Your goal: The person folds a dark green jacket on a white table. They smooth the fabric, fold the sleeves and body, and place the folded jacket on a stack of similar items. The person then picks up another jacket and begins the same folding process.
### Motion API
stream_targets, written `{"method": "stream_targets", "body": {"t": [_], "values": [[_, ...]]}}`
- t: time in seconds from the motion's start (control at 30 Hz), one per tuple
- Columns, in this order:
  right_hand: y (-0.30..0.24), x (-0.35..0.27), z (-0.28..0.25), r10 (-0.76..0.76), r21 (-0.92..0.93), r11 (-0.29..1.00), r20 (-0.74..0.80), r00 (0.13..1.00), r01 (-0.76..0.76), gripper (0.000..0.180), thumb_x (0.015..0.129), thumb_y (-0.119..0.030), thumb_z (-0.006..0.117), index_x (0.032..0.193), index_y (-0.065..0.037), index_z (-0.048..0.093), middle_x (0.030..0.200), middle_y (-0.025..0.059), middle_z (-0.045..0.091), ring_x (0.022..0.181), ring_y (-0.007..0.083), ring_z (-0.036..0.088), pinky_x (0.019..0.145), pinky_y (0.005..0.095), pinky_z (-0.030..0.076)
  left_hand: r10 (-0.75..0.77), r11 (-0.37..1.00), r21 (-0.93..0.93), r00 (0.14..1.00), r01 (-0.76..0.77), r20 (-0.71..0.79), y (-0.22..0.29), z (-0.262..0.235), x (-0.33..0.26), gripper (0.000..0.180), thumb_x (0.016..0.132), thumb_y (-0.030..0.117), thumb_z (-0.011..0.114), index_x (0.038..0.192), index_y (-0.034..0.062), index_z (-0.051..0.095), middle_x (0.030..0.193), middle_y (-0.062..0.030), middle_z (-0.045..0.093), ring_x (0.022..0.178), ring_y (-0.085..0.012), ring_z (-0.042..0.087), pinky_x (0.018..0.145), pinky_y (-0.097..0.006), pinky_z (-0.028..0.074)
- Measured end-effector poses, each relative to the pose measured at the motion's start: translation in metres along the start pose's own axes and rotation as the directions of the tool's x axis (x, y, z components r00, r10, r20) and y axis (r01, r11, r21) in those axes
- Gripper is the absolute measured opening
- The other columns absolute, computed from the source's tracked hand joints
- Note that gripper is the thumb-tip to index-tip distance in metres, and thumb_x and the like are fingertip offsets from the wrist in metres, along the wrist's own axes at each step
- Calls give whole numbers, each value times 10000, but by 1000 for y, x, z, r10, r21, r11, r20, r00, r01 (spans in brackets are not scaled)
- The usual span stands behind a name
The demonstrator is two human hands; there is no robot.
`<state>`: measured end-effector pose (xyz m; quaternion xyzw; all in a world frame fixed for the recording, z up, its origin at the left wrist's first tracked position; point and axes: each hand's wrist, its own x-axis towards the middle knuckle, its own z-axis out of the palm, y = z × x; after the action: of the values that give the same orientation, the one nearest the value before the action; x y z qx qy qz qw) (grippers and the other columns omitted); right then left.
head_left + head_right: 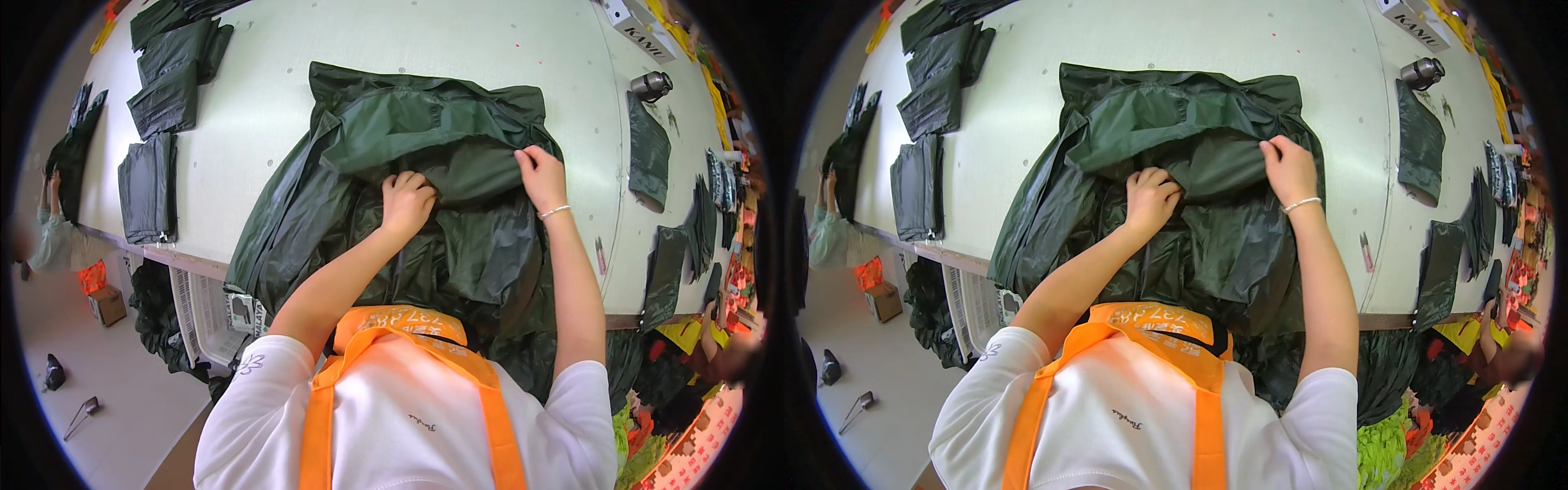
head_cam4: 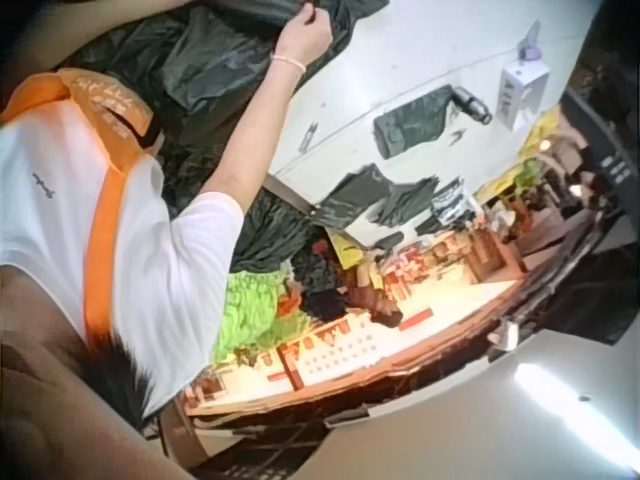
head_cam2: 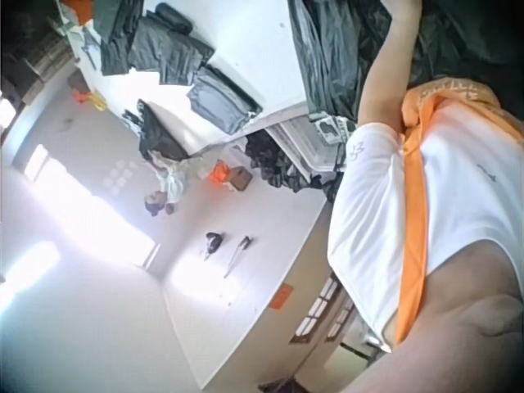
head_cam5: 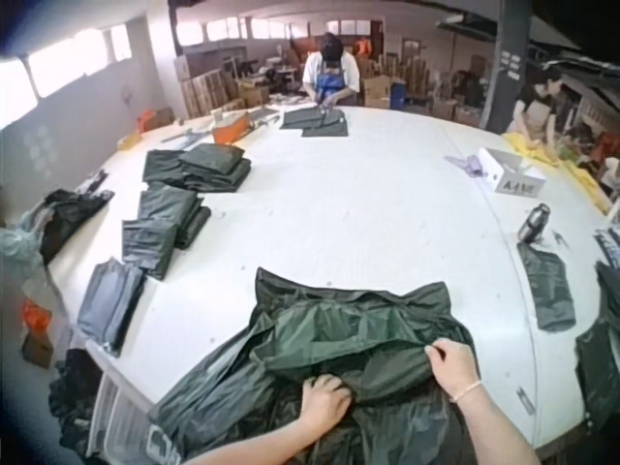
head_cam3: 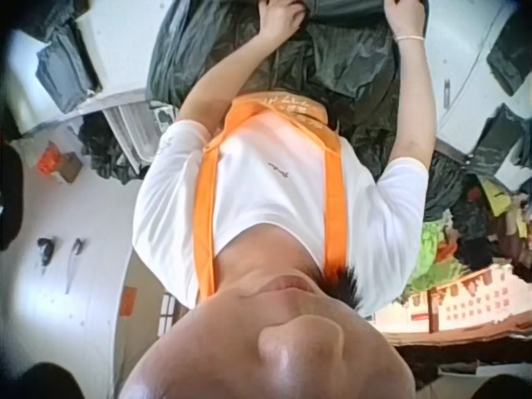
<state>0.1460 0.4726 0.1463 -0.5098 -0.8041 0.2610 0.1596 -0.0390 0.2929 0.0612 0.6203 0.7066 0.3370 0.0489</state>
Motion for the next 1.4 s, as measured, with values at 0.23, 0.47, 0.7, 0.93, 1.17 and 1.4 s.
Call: {"method": "stream_targets", "body": {"t": [0.23,0.47,0.7,0.93,1.17,1.4], "values": [[9,18,-61,-34,-20,999,-116,993,32,212,864,-222,611,833,-12,627,694,156,614,631,324,573,603,356,453,463,867,-103,865,-488,-196,39,-106,-9,201,655,108,737,822,132,628,926,-22,584,944,-219,554,803,-366,399],[-63,-47,7,-561,-266,815,-134,817,515,210,776,-231,677,882,-76,584,846,102,545,802,289,522,683,410,418,135,990,-9,959,-142,-250,-5,-123,2,421,647,143,782,1016,84,590,1138,-111,586,1026,-293,561,799,-388,455],[-68,-137,100,-469,-110,869,128,874,482,308,743,-287,701,899,-31,631,915,85,588,921,276,534,807,364,416,-307,946,71,943,317,-131,-35,-120,0,627,655,257,812,1145,64,472,1186,-108,510,843,-292,610,654,-372,485],[-55,-128,88,-461,-17,887,34,887,461,191,767,-113,665,944,-47,634,968,76,617,965,253,568,860,366,445,-483,876,-67,872,479,-85,-57,-124,-9,307,737,179,748,967,55,587,1031,-105,583,709,-253,607,596,-311,470],[-102,-121,12,-626,-115,780,-108,772,616,210,750,-84,667,953,-53,625,892,47,597,876,223,582,783,337,469,-564,471,-814,826,340,19,-77,-160,59,179,912,109,555,884,-40,651,912,-58,644,778,-135,597,725,-264,485],[-93,-156,34,-558,-60,812,213,802,581,183,780,-179,653,909,-51,630,845,53,577,813,216,569,660,297,497,-220,970,64,960,234,-175,-96,-169,86,81,729,107,627,747,34,596,822,-96,589,751,-291,568,702,-366,449]]}}
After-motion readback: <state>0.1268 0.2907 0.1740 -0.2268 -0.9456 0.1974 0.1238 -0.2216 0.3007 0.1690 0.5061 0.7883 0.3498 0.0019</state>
